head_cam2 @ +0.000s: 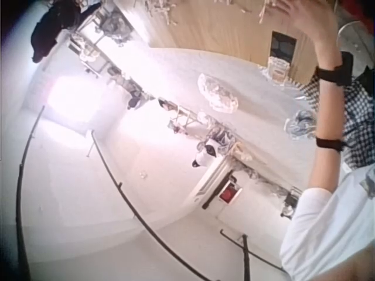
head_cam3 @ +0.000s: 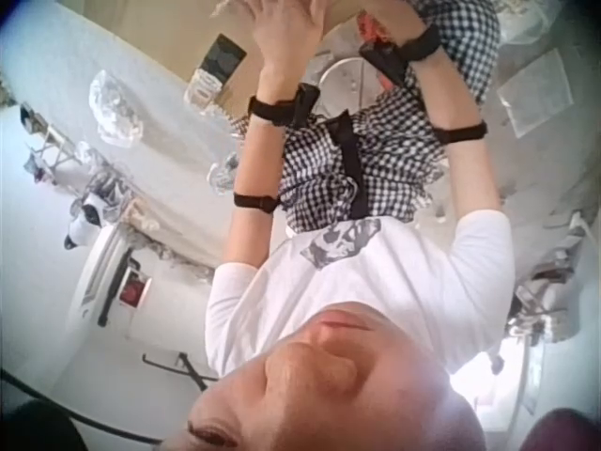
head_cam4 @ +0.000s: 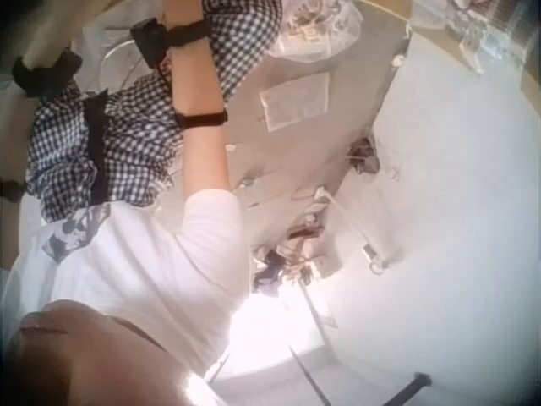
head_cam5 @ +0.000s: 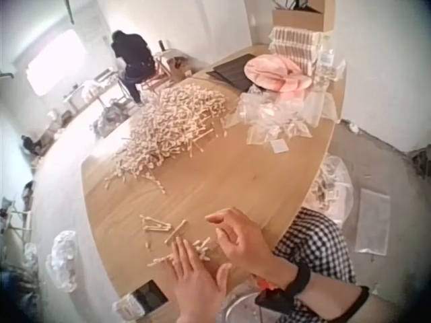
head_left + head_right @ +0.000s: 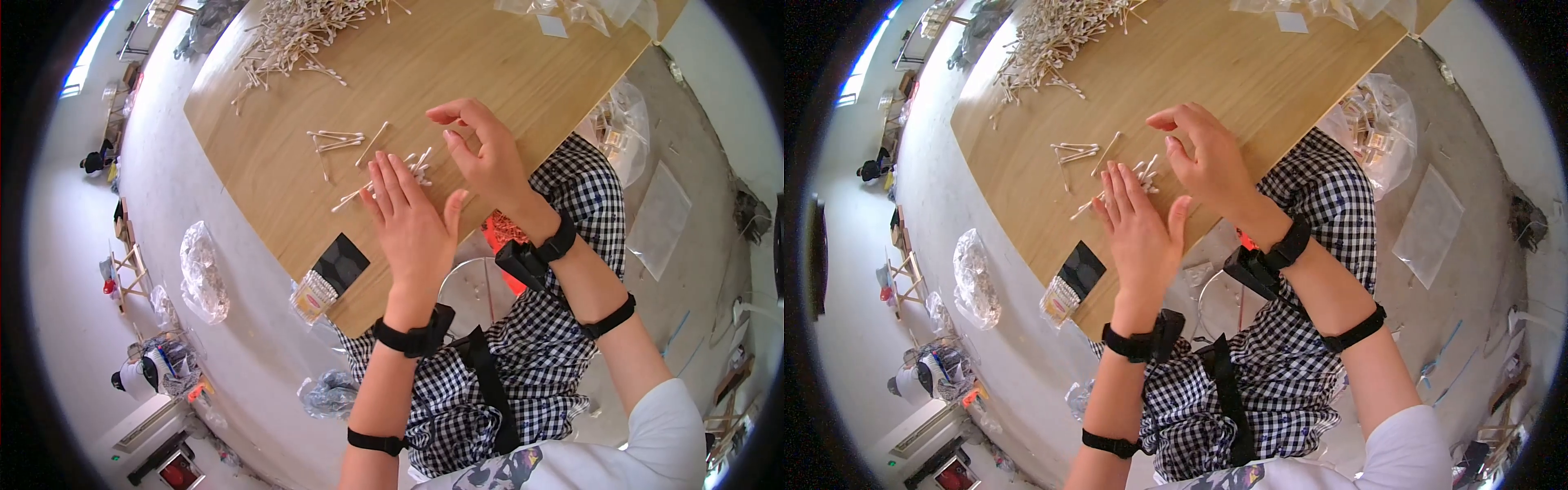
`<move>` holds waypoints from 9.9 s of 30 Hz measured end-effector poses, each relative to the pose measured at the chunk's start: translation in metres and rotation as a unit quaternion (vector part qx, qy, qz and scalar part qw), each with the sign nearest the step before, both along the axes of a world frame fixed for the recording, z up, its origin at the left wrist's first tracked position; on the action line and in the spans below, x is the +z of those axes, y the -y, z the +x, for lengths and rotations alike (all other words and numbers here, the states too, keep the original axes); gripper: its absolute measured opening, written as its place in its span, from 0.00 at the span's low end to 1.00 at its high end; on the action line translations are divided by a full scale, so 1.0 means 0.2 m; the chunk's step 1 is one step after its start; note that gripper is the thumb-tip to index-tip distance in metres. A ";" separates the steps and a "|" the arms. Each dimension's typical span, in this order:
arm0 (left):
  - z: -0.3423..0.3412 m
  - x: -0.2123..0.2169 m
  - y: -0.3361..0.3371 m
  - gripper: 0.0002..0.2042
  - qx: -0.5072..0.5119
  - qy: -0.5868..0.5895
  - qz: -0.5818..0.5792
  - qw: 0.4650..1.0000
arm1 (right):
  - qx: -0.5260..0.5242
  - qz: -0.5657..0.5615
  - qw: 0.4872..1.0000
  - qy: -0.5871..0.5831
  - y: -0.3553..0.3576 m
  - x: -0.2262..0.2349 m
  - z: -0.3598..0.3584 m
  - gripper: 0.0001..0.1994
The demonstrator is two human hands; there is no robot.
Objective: Organize cotton swabs into a neat stack and place them into a small plastic package.
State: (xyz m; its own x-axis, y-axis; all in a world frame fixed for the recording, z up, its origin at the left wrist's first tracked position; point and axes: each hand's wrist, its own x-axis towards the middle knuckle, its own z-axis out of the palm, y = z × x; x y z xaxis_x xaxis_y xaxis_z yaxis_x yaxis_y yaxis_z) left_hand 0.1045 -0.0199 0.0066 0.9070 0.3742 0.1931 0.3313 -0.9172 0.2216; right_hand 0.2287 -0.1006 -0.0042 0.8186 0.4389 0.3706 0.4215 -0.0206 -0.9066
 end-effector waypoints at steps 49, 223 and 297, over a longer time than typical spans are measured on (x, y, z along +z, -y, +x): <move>-0.08 0.00 0.10 0.49 0.078 -0.038 0.026 0.996 | 0.009 -0.009 0.999 -0.029 -0.02 -0.01 -0.01 0.09; -0.38 -0.02 0.00 0.25 0.100 0.439 -0.606 0.656 | 0.068 -0.501 0.854 0.122 0.55 -0.02 -0.54 0.07; -0.41 0.08 -0.20 0.34 0.068 0.363 -0.445 0.816 | 0.003 0.013 0.990 -0.142 -0.14 0.01 -0.46 0.11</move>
